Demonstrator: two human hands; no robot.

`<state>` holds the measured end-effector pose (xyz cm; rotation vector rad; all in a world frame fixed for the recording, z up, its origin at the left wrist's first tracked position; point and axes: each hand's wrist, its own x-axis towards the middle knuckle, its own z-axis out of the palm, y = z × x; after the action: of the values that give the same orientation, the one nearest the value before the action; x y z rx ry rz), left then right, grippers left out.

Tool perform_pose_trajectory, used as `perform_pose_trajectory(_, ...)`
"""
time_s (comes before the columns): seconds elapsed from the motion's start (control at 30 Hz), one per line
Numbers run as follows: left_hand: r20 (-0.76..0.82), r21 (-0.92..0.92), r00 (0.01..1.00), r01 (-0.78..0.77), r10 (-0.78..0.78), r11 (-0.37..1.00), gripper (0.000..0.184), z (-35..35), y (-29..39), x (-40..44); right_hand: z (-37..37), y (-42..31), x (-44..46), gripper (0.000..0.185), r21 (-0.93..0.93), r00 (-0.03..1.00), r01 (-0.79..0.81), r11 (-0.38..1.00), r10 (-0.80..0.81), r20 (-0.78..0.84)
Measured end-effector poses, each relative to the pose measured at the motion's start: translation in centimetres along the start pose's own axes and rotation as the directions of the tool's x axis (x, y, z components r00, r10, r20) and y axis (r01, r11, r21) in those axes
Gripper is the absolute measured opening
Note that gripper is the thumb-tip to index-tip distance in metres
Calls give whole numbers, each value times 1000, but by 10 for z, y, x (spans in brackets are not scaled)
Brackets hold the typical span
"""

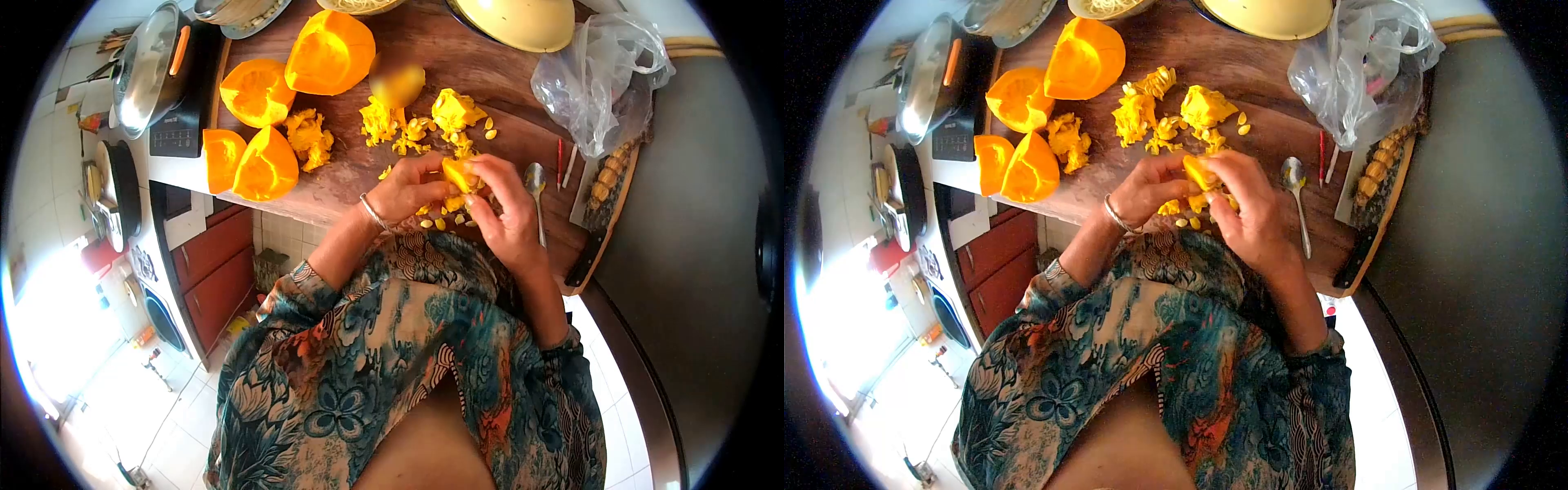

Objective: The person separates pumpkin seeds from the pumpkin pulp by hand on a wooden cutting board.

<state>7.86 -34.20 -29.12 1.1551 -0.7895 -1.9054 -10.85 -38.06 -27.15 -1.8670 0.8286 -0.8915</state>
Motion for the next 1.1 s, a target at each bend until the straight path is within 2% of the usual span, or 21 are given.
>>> perform_pose_trajectory(0.13, 72, 73, 995, 59, -65, 996, 27, 2, 8, -3, 0, 3, 3, 40, -76, 995, 19, 997, -12, 94)
perform_pose_trajectory(0.17, 107, 52, 992, 61, -67, 997, 30, 0, 8, -3, 1, 5, 2, 37, -77, 997, -1, 997, 7, 77)
perform_pose_trajectory(0.27, 0, -5, 1000, -6, 6, 1000, 31, 10, 10, -5, 0, 5, 3, 34, -105, 996, -13, 994, 22, 83)
perform_pose_trajectory(0.37, 16, 27, 999, -48, 47, 999, 33, 8, 3, -4, -1, 5, 4, 33, -134, 996, 21, 991, -9, 87)
perform_pose_trajectory(0.5, 34, 23, 999, 20, -21, 1000, 35, 7, 4, -4, -4, 4, 7, 33, -135, 992, 33, 990, -15, 127)
perform_pose_trajectory(0.67, 19, 2, 998, 63, -63, 998, 34, 8, 2, -6, -2, 5, 1, 31, -102, 977, -75, 992, 94, 190)
perform_pose_trajectory(0.77, -45, -3, 999, 13, -13, 1000, 35, 5, -4, -6, 4, 3, 2, 29, -103, 988, -96, 990, 108, 110)
perform_pose_trajectory(0.87, -61, 15, 998, -16, 17, 1000, 35, -2, -2, -5, 1, 1, 6, 29, -106, 997, -36, 994, 43, 60)
perform_pose_trajectory(0.97, -41, 39, 999, 19, -17, 999, 37, -4, -3, -7, -6, 7, 2, 30, -232, 992, -1, 973, 30, 123)
perform_pose_trajectory(1.07, 6, -155, 999, 32, -32, 987, 39, -4, -4, -8, -6, 2, 1, 28, -164, 975, -131, 978, 157, 158)
perform_pose_trajectory(1.1, -7, -124, 1000, 29, -30, 992, 40, -2, -2, -8, -6, 1, 0, 27, -157, 973, -151, 976, 175, 148)
